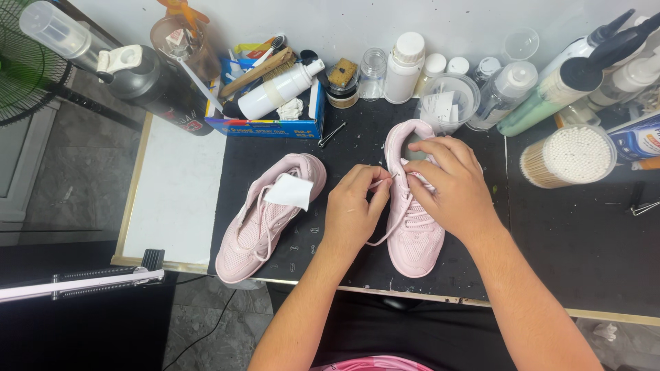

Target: The person threads pink shoelaces through the eyelets of a pair of pink sneakers. They pull the laces tight, adjust the tongue, and tie a knot on the right shoe. The person then repeats the lacing process on the left shoe, ensuring the laces are evenly distributed.

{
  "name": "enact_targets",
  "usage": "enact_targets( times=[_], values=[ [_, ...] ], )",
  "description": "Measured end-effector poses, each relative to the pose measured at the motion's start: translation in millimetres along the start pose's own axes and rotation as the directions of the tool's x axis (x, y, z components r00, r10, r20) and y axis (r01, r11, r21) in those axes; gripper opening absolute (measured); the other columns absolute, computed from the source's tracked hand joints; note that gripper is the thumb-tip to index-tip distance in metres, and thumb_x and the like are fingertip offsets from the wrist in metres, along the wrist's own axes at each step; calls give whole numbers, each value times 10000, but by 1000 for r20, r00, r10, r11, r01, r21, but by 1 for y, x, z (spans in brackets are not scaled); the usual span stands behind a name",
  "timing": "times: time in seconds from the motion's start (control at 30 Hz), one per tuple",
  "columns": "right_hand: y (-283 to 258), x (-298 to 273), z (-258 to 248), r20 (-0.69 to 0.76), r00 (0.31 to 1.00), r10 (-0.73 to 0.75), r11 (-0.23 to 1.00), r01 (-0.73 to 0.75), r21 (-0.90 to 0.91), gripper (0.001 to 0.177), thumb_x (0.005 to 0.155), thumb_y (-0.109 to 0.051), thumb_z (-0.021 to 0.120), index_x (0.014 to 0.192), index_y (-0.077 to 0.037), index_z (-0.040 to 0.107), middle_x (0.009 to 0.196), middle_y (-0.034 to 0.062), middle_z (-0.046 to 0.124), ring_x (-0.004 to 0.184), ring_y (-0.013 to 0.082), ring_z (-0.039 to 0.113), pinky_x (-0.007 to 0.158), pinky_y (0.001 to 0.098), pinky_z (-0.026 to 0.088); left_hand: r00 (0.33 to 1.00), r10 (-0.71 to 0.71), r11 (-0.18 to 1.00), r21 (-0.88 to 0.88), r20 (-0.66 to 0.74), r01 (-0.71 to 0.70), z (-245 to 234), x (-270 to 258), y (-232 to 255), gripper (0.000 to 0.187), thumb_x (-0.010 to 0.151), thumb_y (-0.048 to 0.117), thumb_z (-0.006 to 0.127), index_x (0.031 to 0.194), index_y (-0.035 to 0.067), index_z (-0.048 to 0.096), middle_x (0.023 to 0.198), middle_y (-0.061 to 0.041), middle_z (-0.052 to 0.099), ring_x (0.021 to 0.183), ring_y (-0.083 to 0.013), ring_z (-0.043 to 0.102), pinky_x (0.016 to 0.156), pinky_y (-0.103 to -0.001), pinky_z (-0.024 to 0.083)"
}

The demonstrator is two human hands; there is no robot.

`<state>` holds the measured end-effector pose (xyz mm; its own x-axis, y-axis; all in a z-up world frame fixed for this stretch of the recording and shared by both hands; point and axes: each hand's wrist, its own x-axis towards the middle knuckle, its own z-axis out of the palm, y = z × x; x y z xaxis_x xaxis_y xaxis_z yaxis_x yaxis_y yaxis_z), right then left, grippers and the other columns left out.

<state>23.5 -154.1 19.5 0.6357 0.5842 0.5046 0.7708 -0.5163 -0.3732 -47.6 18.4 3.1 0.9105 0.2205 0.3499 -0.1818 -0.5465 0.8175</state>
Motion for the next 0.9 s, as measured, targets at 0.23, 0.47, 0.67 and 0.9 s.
enact_targets(
  times=[0.23, 0.47, 0.67, 0.9],
  values=[
    [3, -1, 4, 45, 998, 50, 991, -56, 124, 205, 824, -100, 770, 1023, -63, 738, 1244, 56, 669, 1227, 315, 567, 1035, 443, 465, 990, 140, 970, 201, -10, -135, 4, -2, 4, 126, 917, 81, 709, 1006, 28, 637, 944, -100, 652, 857, -288, 672, 741, -386, 531],
    [8, -1, 1, 88, 992, 94, 972, -110, 207, 197, 859, -95, 749, 1047, -39, 727, 1281, 79, 657, 1245, 326, 539, 1037, 431, 453, 993, 110, 986, -125, 28, -106, 6, 12, -6, 127, 955, 72, 691, 1076, 49, 660, 988, -81, 661, 901, -240, 698, 778, -331, 552],
    [21, -6, 9, 79, 995, 67, 959, -86, 271, 117, 864, -65, 732, 956, -30, 670, 1321, 120, 617, 1231, 332, 550, 1061, 443, 438, 959, -12, 963, -255, 284, 87, 2, 22, -25, 211, 969, 91, 684, 1177, 105, 720, 914, -43, 632, 807, -140, 663, 749, -260, 531],
    [57, -28, -5, -138, 908, 395, 662, -178, 728, 23, 1015, 16, 546, 1015, -7, 545, 1415, 186, 500, 1278, 287, 585, 1165, 475, 465, 871, -176, 867, -347, 459, 358, 6, 27, -43, 200, 995, 154, 675, 1182, 102, 720, 881, -3, 662, 822, -68, 584, 785, -246, 501]
  ],
)
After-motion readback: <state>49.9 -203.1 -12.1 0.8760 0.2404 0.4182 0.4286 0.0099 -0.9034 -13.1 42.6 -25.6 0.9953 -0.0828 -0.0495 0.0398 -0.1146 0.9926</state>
